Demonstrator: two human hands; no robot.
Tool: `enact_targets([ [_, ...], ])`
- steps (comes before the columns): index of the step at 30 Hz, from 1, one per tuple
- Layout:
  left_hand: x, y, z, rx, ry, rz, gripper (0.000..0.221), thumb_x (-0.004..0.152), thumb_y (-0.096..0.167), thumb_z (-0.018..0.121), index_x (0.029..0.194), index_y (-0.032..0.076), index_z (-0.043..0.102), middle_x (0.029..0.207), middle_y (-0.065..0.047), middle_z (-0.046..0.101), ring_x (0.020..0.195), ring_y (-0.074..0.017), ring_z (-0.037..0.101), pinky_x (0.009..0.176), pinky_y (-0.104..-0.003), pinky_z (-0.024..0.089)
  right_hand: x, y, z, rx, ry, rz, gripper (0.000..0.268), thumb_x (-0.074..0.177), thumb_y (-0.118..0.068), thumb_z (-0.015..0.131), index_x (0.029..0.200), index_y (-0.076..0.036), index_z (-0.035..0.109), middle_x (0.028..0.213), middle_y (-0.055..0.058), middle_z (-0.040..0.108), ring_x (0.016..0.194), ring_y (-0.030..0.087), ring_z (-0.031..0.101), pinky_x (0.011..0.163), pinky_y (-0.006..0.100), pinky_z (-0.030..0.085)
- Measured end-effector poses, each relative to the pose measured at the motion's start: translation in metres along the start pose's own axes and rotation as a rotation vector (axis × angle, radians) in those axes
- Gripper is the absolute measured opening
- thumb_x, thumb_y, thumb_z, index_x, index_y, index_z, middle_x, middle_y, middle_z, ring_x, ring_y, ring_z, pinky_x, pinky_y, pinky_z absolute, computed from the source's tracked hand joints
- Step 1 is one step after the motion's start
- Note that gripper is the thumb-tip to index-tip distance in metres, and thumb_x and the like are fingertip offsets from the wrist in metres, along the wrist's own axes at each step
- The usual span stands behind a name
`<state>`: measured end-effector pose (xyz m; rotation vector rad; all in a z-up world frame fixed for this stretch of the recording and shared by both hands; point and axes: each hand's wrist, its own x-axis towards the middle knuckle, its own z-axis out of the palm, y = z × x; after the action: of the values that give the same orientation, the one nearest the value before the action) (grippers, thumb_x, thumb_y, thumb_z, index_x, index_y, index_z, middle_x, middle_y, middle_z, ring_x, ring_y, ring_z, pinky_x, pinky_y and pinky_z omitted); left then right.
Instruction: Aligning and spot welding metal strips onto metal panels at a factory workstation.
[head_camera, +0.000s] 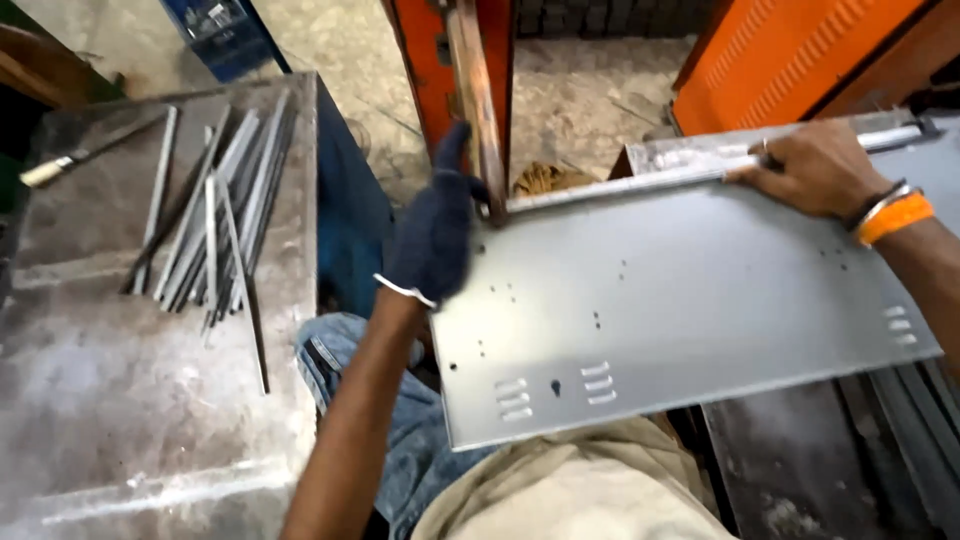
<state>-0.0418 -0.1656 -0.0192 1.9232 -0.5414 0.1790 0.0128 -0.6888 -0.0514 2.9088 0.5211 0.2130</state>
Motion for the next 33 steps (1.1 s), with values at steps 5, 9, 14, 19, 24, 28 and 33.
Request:
enact_targets([
  [5,-0.001,-0.013,-0.001,-0.042,0.033,0.080,0.062,0.116,0.051,0.023,0.164,0.012,0.031,0.104,-0.010,0.074,0.095,-0.0247,0.071,0.090,-0.035,0.053,-0.007,-0.018,-0.022,0.009,0.018,0.010,0.064,0.094,-0.068,0.056,0.090,-0.008,0.079,0.049,0.014,0.059,0.046,0.028,0.055,0.052,0.043,0.042],
  [9,-0.003,0.039,-0.044,0.071,-0.108,-0.078,0.056,0.108,0.052,0.043,0.144,0.011,0.060,0.104,-0.014,0.076,0.098,-0.0266,0.077,0.086,-0.036,0.057,0.006,-0.050,-0.040,0.068,-0.044,0.025,0.069,0.099,-0.068,0.056,0.073,-0.006,0.072,0.055,0.013,0.059,0.048,0.029,0.057,0.054,0.045,0.042],
  [14,-0.011,0.015,-0.108,0.567,-0.221,-0.286,0.052,0.092,0.052,0.067,0.121,0.009,0.075,0.105,-0.017,0.078,0.096,-0.0313,0.074,0.089,-0.043,0.055,0.051,-0.146,-0.093,0.239,0.005,-0.104,0.050,0.097,-0.056,0.060,0.101,-0.008,0.071,0.066,0.016,0.064,0.059,0.035,0.064,0.057,0.047,0.047],
  [19,-0.038,-0.012,-0.179,0.591,-0.209,-0.498,0.061,0.090,0.049,0.073,0.130,0.003,0.069,0.099,-0.021,0.080,0.092,-0.0311,0.076,0.085,-0.043,0.057,0.064,-0.158,-0.099,0.450,0.132,-0.256,0.036,0.103,-0.037,0.059,0.105,-0.002,0.064,0.081,0.018,0.067,0.075,0.038,0.067,0.066,0.048,0.050],
  [24,-0.056,-0.018,-0.203,0.795,-0.139,-0.212,0.042,0.092,0.040,0.074,0.119,0.008,0.076,0.104,-0.018,0.075,0.095,-0.0330,0.073,0.084,-0.043,0.055,0.057,-0.185,-0.101,0.456,0.109,-0.229,0.025,0.104,-0.030,0.058,0.104,-0.006,0.065,0.075,0.017,0.067,0.075,0.035,0.068,0.071,0.049,0.048],
  [28,-0.031,0.024,-0.135,0.756,-0.016,0.229,0.040,0.091,0.040,0.074,0.116,0.008,0.074,0.106,-0.016,0.075,0.094,-0.0353,0.070,0.082,-0.045,0.054,0.057,-0.201,-0.095,0.484,0.172,-0.235,0.022,0.104,-0.027,0.057,0.102,-0.006,0.063,0.074,0.014,0.068,0.072,0.035,0.068,0.068,0.049,0.046],
  [33,-0.004,0.009,-0.056,0.657,-0.200,0.221,0.030,0.098,0.036,0.067,0.111,0.010,0.073,0.094,-0.016,0.074,0.084,-0.0357,0.071,0.073,-0.047,0.055,0.057,-0.230,-0.093,0.531,0.204,-0.261,0.025,0.102,-0.028,0.062,0.097,-0.004,0.062,0.066,0.015,0.063,0.062,0.034,0.064,0.061,0.048,0.041],
])
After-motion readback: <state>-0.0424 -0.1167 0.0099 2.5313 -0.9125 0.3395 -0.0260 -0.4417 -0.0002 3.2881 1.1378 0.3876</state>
